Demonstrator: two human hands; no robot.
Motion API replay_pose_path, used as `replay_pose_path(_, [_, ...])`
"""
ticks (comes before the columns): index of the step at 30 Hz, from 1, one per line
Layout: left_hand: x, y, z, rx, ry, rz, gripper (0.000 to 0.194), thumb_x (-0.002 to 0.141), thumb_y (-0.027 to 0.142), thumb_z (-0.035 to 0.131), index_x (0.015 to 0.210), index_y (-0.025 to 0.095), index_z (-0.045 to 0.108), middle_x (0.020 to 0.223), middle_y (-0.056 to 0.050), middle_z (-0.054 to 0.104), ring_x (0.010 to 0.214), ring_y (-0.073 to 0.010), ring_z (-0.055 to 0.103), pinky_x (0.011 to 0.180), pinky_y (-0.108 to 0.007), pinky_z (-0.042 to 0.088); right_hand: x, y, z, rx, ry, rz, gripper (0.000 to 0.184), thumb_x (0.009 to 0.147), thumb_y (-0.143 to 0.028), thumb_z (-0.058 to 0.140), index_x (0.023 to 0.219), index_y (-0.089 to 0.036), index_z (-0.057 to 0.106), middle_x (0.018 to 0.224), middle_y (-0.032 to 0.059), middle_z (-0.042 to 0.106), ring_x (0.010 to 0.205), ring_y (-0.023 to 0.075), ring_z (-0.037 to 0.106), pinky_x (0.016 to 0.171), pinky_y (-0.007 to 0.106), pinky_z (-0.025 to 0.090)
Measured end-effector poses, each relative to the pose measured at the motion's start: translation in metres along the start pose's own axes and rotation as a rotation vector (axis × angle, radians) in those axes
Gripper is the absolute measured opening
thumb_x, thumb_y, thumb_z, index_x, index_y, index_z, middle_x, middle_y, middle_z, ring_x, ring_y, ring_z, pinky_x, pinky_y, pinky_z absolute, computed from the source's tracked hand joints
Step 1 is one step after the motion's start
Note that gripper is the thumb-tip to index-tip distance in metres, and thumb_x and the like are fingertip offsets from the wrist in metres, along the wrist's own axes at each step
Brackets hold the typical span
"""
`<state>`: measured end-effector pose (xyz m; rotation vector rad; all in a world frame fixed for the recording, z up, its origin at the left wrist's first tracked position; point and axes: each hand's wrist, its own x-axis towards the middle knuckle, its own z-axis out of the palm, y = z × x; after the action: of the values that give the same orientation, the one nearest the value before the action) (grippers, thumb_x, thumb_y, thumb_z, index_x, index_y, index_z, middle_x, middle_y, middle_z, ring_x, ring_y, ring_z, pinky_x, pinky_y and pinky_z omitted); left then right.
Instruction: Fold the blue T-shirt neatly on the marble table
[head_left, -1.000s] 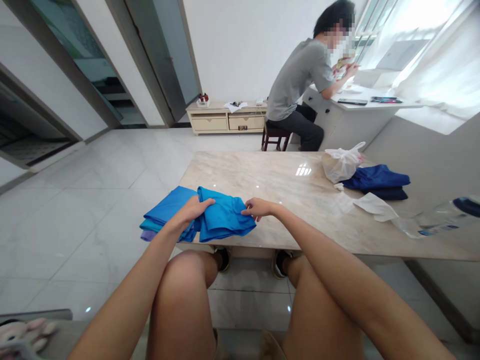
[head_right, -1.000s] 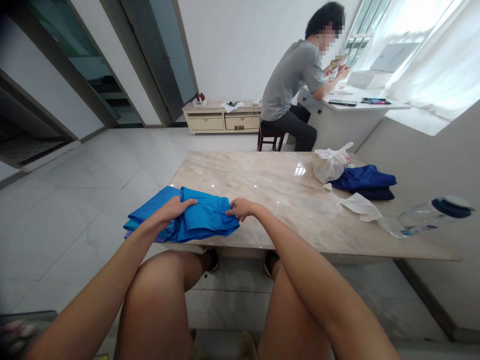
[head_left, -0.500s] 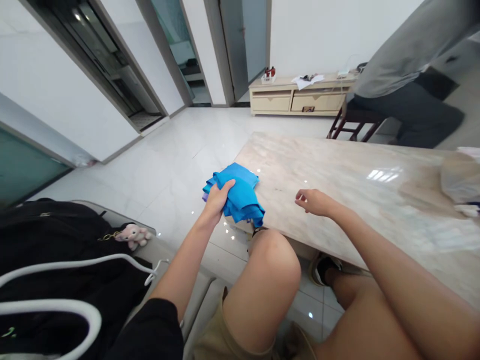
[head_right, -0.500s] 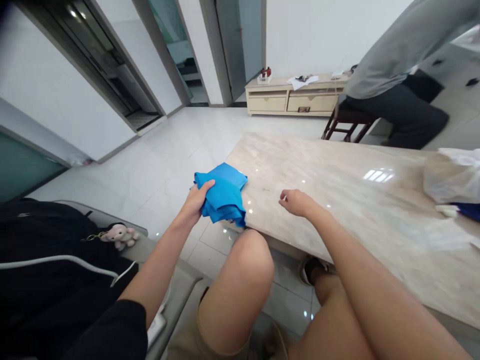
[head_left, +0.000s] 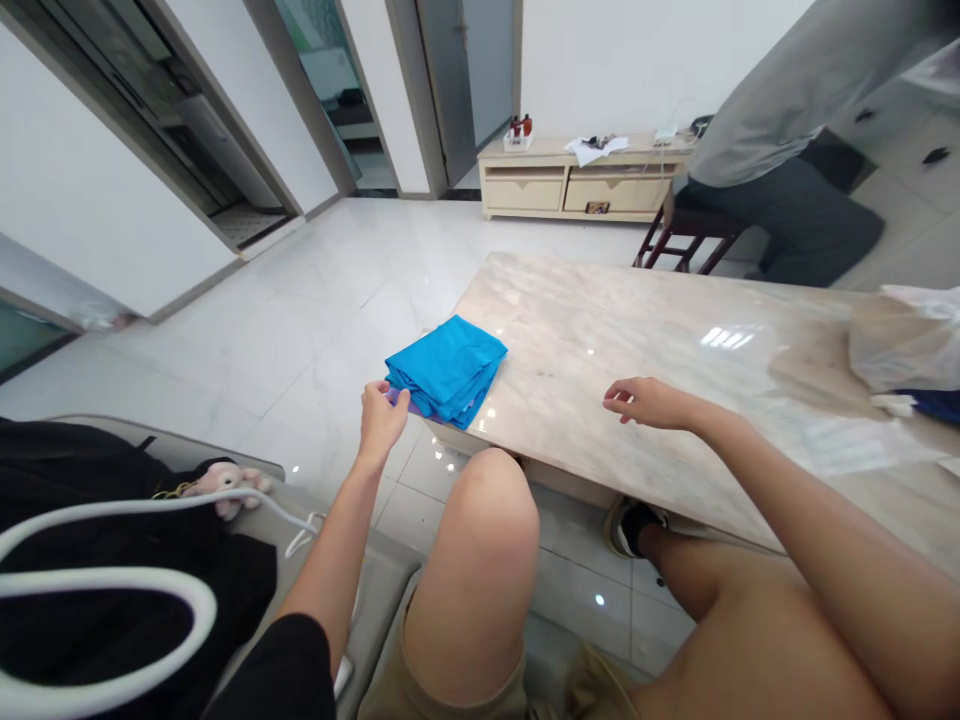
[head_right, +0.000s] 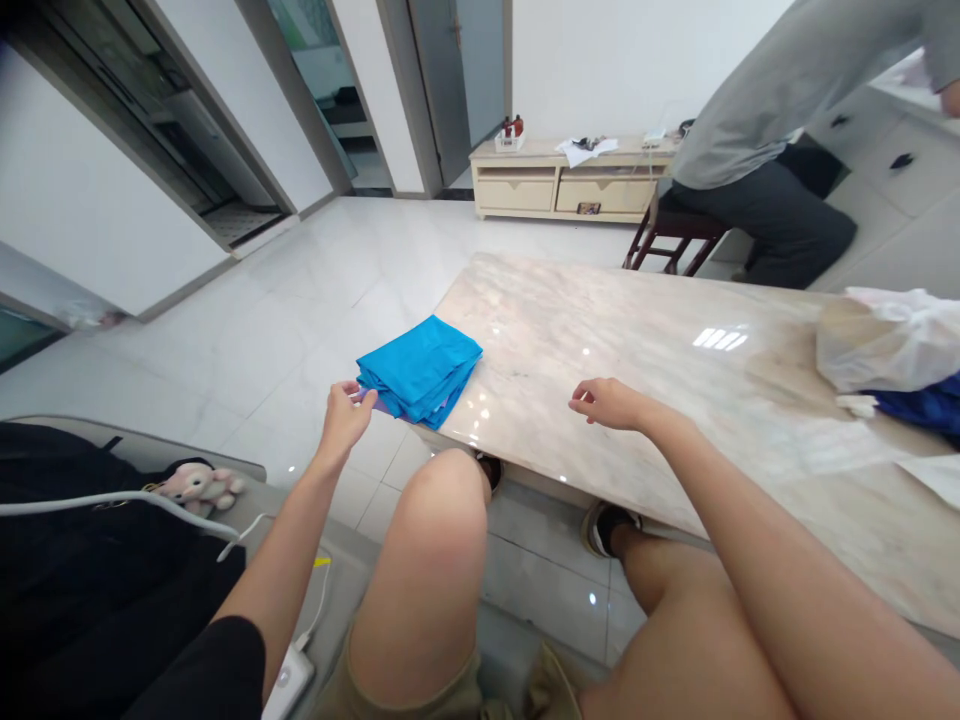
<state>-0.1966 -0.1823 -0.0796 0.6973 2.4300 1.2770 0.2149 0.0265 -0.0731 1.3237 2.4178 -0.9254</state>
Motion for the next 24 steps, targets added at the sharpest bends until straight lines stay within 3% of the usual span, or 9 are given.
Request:
replay_pose_path(3, [-0.026, 0.025, -0.004, 0.026, -0.244, 0.286, 0.018, 0.092, 0.032, 0.069, 0.106, 0.020, 0.070, 0.119, -0.011, 0.078, 0.112, -0.0248, 0.075, 0.103, -0.039, 0.060, -0.013, 0.005, -0.007, -0.084, 0.068, 0.010, 0.028, 0.108, -0.031, 0.059, 0.107, -0.014, 0.081, 0.104, 0.0119, 0.083, 0.090, 0.0217, 0.077, 0.081, 0.029, 0.054])
replay_pose_path(6, [-0.044, 0.095, 0.003, -0.080, -0.404, 0.509, 0.023, 0.091, 0.041, 0.072, 0.104, 0.022, 0.076, 0.106, -0.007, 0.081, 0.103, -0.0231, 0.075, 0.096, -0.032, 0.061, -0.037, -0.001, -0.016, -0.114, 0.152, 0.064, 0.031, 0.107, -0.030, 0.061, 0.092, -0.012, 0.082, 0.097, 0.0123, 0.082, 0.084, 0.0205, 0.073, 0.077, 0.027, 0.050])
replay_pose_path(9, [-0.054, 0.162, 0.032, -0.181, -0.531, 0.592, 0.023, 0.087, 0.042, 0.078, 0.098, 0.022, 0.077, 0.093, -0.004, 0.081, 0.087, -0.0209, 0.075, 0.090, -0.031, 0.062, -0.057, -0.007, -0.020, -0.065, 0.247, 0.089, 0.030, 0.107, -0.030, 0.061, 0.098, -0.011, 0.083, 0.099, 0.0116, 0.083, 0.086, 0.0188, 0.072, 0.077, 0.025, 0.049])
replay_pose_path(11, [-0.059, 0.190, 0.062, -0.185, -0.653, 0.631, 0.019, 0.085, 0.040, 0.080, 0.093, 0.022, 0.077, 0.087, -0.004, 0.080, 0.078, -0.0201, 0.073, 0.086, -0.031, 0.063, -0.068, -0.007, -0.017, -0.015, 0.247, 0.091, 0.026, 0.107, -0.025, 0.061, 0.104, -0.011, 0.083, 0.100, 0.0105, 0.083, 0.086, 0.0169, 0.072, 0.076, 0.023, 0.049])
replay_pose_path(13, [-0.066, 0.200, 0.094, -0.098, -0.793, 0.695, 0.013, 0.086, 0.036, 0.078, 0.087, 0.023, 0.076, 0.083, -0.004, 0.079, 0.071, -0.0200, 0.071, 0.084, -0.032, 0.062, -0.076, -0.005, -0.013, 0.033, 0.203, 0.090, 0.022, 0.104, -0.016, 0.061, 0.111, -0.011, 0.082, 0.100, 0.0093, 0.083, 0.085, 0.0150, 0.072, 0.075, 0.021, 0.050])
replay_pose_path(15, [-0.073, 0.196, 0.123, 0.035, -0.921, 0.753, 0.008, 0.086, 0.030, 0.076, 0.081, 0.024, 0.076, 0.080, -0.005, 0.078, 0.070, -0.0215, 0.071, 0.083, -0.033, 0.061, -0.084, -0.004, -0.008, 0.043, 0.167, 0.094, 0.022, 0.100, -0.009, 0.063, 0.112, -0.010, 0.081, 0.101, 0.0086, 0.083, 0.085, 0.0143, 0.073, 0.075, 0.020, 0.050])
replay_pose_path(18, [-0.083, 0.178, 0.151, 0.171, -0.977, 0.759, 0.012, 0.078, 0.023, 0.081, 0.069, 0.026, 0.074, 0.074, -0.006, 0.075, 0.083, -0.0278, 0.075, 0.088, -0.035, 0.059, -0.090, -0.002, -0.004, -0.016, 0.163, 0.107, 0.015, 0.099, -0.015, 0.071, 0.107, -0.012, 0.083, 0.103, 0.0087, 0.083, 0.088, 0.0161, 0.073, 0.074, 0.021, 0.050])
replay_pose_path(21, [-0.088, 0.172, 0.158, 0.180, -0.943, 0.714, 0.024, 0.067, 0.017, 0.090, 0.058, 0.027, 0.070, 0.069, -0.007, 0.072, 0.102, -0.0340, 0.077, 0.094, -0.035, 0.059, -0.092, 0.001, -0.006, -0.057, 0.134, 0.102, 0.015, 0.100, -0.025, 0.076, 0.103, -0.014, 0.085, 0.099, 0.0086, 0.083, 0.088, 0.0184, 0.073, 0.074, 0.024, 0.050])
replay_pose_path(24, [-0.091, 0.192, 0.141, 0.022, -0.927, 0.696, 0.016, 0.071, 0.025, 0.093, 0.070, 0.026, 0.077, 0.076, -0.006, 0.076, 0.104, -0.0321, 0.077, 0.092, -0.034, 0.062, -0.100, 0.000, -0.018, -0.022, 0.217, 0.058, 0.014, 0.101, -0.025, 0.075, 0.101, -0.016, 0.086, 0.098, 0.0076, 0.083, 0.089, 0.0194, 0.074, 0.079, 0.026, 0.052])
